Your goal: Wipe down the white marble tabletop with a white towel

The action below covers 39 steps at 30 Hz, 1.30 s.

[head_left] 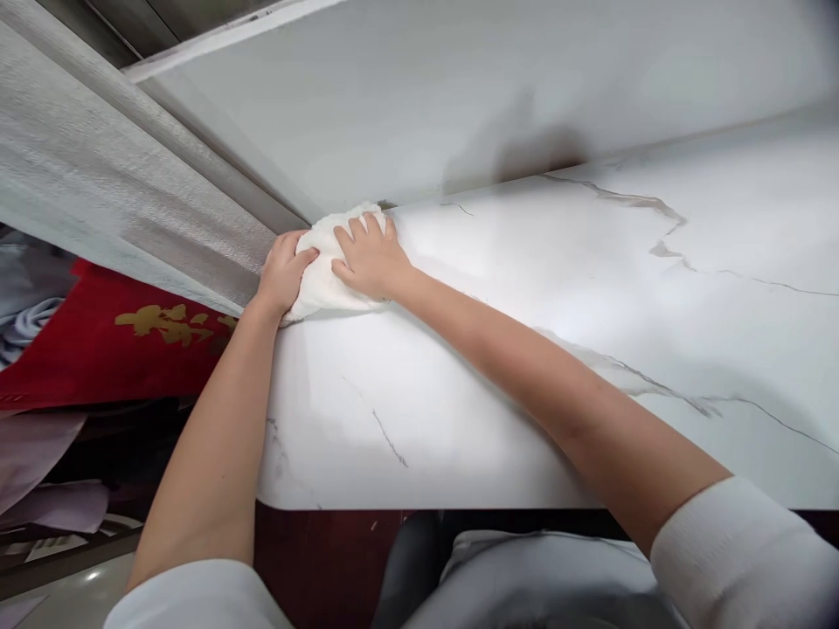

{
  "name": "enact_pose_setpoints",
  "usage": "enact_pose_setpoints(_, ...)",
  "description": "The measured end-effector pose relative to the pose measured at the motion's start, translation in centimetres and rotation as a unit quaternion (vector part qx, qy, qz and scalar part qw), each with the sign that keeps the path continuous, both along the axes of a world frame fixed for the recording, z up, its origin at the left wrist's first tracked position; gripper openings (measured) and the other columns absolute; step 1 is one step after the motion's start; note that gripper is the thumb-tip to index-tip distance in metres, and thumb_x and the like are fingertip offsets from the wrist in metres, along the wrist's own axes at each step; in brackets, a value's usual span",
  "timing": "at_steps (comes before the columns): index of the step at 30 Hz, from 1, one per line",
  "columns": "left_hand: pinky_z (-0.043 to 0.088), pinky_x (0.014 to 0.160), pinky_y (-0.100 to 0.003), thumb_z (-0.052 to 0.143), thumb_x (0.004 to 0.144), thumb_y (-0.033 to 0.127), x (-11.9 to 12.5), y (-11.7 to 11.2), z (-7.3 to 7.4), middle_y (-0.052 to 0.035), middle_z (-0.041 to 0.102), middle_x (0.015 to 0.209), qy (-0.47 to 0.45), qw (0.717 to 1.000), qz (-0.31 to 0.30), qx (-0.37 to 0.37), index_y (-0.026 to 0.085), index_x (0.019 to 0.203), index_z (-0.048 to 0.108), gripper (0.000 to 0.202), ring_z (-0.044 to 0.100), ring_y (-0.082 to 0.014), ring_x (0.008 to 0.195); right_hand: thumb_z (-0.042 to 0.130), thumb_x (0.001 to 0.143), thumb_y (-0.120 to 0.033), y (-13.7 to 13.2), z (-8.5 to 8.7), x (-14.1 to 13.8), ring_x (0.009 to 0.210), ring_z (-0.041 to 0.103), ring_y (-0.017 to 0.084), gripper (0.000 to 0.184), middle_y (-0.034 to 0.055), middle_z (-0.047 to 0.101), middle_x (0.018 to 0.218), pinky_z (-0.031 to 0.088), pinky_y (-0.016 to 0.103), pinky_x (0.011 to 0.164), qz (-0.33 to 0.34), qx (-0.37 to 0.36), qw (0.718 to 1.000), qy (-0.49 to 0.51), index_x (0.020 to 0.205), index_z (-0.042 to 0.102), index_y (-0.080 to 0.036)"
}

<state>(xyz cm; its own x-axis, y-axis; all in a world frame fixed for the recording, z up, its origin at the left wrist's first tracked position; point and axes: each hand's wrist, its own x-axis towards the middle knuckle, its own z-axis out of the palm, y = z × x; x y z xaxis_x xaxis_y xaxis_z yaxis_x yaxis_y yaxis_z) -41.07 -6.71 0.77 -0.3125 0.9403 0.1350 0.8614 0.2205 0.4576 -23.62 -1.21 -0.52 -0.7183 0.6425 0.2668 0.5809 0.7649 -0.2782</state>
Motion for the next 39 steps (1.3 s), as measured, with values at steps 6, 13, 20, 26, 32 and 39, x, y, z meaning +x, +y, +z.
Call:
enact_pose_setpoints(6, 0.028, 0.113, -0.049, 0.041, 0.087, 0.042, 0.1, -6.0, -0.4, -0.0057, 0.052, 0.141, 0.002, 1.000, 0.006, 0.011, 0.019, 0.129, 0.054, 0.050, 0.041, -0.0299, 0.136, 0.036, 0.103, -0.037, -5.3, -0.1, 0.6, 0.139, 0.029, 0.038, 0.050, 0.0179, 0.045, 0.143, 0.024, 0.060, 0.112, 0.026, 0.003, 1.000, 0.011, 0.142, 0.045, -0.008)
enact_pose_setpoints(13, 0.030, 0.116, -0.050, 0.044, 0.086, 0.040, 3.2, -12.2, 0.0, -0.0075, 0.053, 0.140, -0.005, 1.000, 0.025, 0.009, 0.024, 0.128, 0.056, 0.046, 0.043, -0.0318, 0.135, 0.039, 0.103, -0.037, -11.0, 0.1, 3.7, 0.137, 0.030, 0.039, 0.049, 0.0201, 0.045, 0.141, 0.025, 0.060, 0.111, 0.049, 0.011, 0.999, 0.020, 0.141, 0.046, -0.006)
enact_pose_setpoints(20, 0.028, 0.117, -0.049, 0.043, 0.086, 0.042, 6.5, -17.3, 0.2, -0.0090, 0.052, 0.141, 0.000, 1.000, 0.013, 0.006, 0.025, 0.130, 0.053, 0.048, 0.042, -0.0310, 0.135, 0.040, 0.101, -0.038, -16.0, 0.3, 7.3, 0.134, 0.033, 0.042, 0.052, 0.0233, 0.045, 0.139, 0.027, 0.063, 0.108, 0.058, 0.026, 0.998, 0.022, 0.139, 0.046, -0.004)
enact_pose_setpoints(26, 0.031, 0.116, -0.050, 0.039, 0.090, 0.043, 10.0, -21.4, -0.5, -0.0105, 0.053, 0.140, 0.036, 0.999, -0.004, 0.023, 0.025, 0.132, 0.050, 0.047, 0.045, -0.0308, 0.133, 0.039, 0.101, -0.039, -19.4, 0.2, 11.1, 0.131, 0.036, 0.044, 0.055, 0.0257, 0.046, 0.138, 0.031, 0.065, 0.105, 0.081, 0.056, 0.995, 0.018, 0.140, 0.047, -0.001)
enact_pose_setpoints(32, 0.033, 0.114, -0.054, 0.036, 0.093, 0.039, 14.4, -23.2, -0.9, -0.0132, 0.052, 0.141, 0.066, 0.997, -0.022, 0.039, 0.022, 0.134, 0.048, 0.046, 0.045, -0.0327, 0.133, 0.040, 0.099, -0.040, -20.6, 1.3, 15.6, 0.127, 0.043, 0.046, 0.055, 0.0279, 0.049, 0.135, 0.031, 0.065, 0.107, 0.108, 0.074, 0.991, -0.031, 0.135, 0.051, 0.000)
enact_pose_setpoints(39, 0.034, 0.112, -0.055, 0.037, 0.092, 0.039, 16.1, -20.2, -0.7, -0.0136, 0.052, 0.139, 0.062, 0.998, -0.019, 0.020, 0.021, 0.133, 0.048, 0.046, 0.045, -0.0335, 0.132, 0.043, 0.099, -0.040, -18.3, 2.5, 15.3, 0.136, 0.032, 0.048, 0.054, 0.0271, 0.040, 0.145, 0.022, 0.070, 0.109, 0.054, -0.020, 0.995, -0.080, 0.139, 0.048, -0.005)
